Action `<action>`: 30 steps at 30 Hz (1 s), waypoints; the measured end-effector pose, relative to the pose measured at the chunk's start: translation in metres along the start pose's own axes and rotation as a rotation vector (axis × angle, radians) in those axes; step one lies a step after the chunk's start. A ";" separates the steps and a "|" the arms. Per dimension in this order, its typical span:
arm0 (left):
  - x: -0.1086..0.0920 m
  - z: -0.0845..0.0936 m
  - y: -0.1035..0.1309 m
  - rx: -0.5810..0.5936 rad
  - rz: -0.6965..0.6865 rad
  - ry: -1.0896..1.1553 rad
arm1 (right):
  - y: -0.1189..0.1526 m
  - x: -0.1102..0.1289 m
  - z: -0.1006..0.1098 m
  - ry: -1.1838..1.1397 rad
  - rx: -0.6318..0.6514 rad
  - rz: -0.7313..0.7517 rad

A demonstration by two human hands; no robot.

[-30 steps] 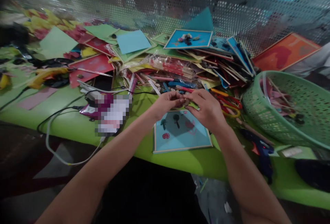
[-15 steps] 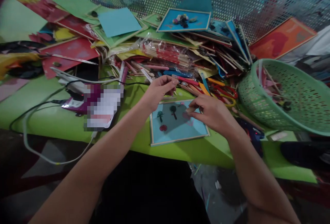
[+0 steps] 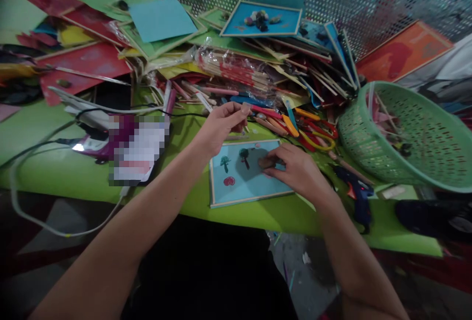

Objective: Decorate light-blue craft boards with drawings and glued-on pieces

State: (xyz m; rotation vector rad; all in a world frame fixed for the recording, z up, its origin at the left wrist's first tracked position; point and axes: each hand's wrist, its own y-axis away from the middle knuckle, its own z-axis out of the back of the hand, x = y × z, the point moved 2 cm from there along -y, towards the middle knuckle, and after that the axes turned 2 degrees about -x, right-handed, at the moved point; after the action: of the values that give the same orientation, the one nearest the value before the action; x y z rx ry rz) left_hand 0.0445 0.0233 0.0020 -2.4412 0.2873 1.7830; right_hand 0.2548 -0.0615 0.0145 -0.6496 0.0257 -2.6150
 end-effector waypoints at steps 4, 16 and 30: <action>0.002 0.001 -0.001 -0.011 -0.009 0.006 | 0.003 0.002 0.003 -0.026 0.016 0.024; -0.007 0.011 -0.002 -0.272 -0.102 0.029 | -0.051 -0.010 0.038 0.154 -0.244 0.037; -0.001 0.005 -0.002 -0.227 -0.064 0.035 | -0.119 -0.040 -0.013 0.481 -0.129 0.042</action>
State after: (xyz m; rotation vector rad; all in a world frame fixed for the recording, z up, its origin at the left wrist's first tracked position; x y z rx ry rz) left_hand 0.0399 0.0265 0.0018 -2.6009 0.0083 1.8393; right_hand 0.2314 0.0623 -0.0003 -0.0455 0.3515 -2.6806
